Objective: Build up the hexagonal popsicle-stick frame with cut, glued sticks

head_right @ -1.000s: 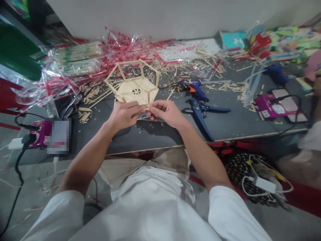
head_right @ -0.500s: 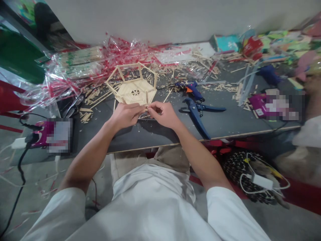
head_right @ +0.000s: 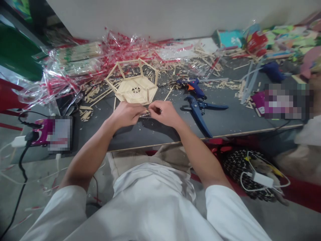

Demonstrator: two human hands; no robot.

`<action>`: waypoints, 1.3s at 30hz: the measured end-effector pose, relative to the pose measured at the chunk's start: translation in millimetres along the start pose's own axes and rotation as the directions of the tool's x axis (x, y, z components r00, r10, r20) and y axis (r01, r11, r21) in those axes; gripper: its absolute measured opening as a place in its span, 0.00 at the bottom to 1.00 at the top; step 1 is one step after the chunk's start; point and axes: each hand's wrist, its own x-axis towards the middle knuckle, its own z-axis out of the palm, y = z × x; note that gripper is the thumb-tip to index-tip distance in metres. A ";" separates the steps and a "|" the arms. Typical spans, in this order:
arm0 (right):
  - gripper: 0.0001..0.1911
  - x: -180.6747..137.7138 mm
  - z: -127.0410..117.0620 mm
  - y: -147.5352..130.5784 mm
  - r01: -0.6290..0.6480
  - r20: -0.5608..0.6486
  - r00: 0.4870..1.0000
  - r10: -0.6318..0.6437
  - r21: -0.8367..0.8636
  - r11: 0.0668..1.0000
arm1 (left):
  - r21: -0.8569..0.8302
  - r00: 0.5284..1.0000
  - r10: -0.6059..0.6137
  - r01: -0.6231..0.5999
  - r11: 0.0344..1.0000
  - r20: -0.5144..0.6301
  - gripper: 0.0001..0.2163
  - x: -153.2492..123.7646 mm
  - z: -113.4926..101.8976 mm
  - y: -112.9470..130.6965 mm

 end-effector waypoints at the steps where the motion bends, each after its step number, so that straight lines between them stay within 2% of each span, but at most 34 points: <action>1: 0.07 0.3 0.6 0.0 0.001 -0.006 1.000 -0.001 -0.003 1.000 | 0.002 1.000 0.006 -0.006 1.000 -0.002 0.10 0.3 0.0 0.2; 5: 0.06 -0.1 2.8 1.9 0.009 -0.030 1.000 -0.010 -0.033 0.999 | 0.013 1.000 0.011 -0.011 1.000 0.001 0.11 0.7 0.5 0.2; 9: 0.10 -2.2 2.9 5.0 -0.025 -0.052 0.998 0.027 0.035 0.999 | -0.022 0.998 -0.059 0.060 0.998 0.037 0.12 1.1 1.5 -1.1; 15: 0.12 -3.2 0.7 6.4 -0.097 0.036 0.995 0.092 0.180 0.979 | -0.021 0.991 -0.092 0.094 0.995 0.101 0.13 2.2 -0.3 -0.4; 20: 0.14 -3.5 2.8 8.2 -0.088 0.033 0.996 0.082 0.229 0.969 | -0.100 0.989 -0.103 0.113 0.988 0.103 0.14 2.8 -3.9 3.0; 25: 0.18 -4.0 5.5 11.5 -0.137 0.032 0.990 0.134 0.360 0.923 | -0.152 0.986 -0.117 0.135 0.979 0.120 0.14 4.1 -2.9 3.7; 29: 0.19 -4.0 4.6 10.6 -0.162 0.108 0.986 0.130 0.387 0.908 | -0.174 0.985 -0.095 0.120 0.977 0.146 0.12 3.4 -1.9 4.0; 36: 0.22 -4.1 -0.2 8.0 -0.161 0.134 0.985 0.113 0.441 0.883 | -0.141 0.988 -0.090 0.108 0.984 0.127 0.12 3.8 -7.2 12.0; 39: 0.23 -3.5 -0.9 7.2 -0.185 0.152 0.980 0.128 0.457 0.870 | -0.125 0.983 -0.090 0.111 0.986 0.160 0.12 4.8 -6.3 14.4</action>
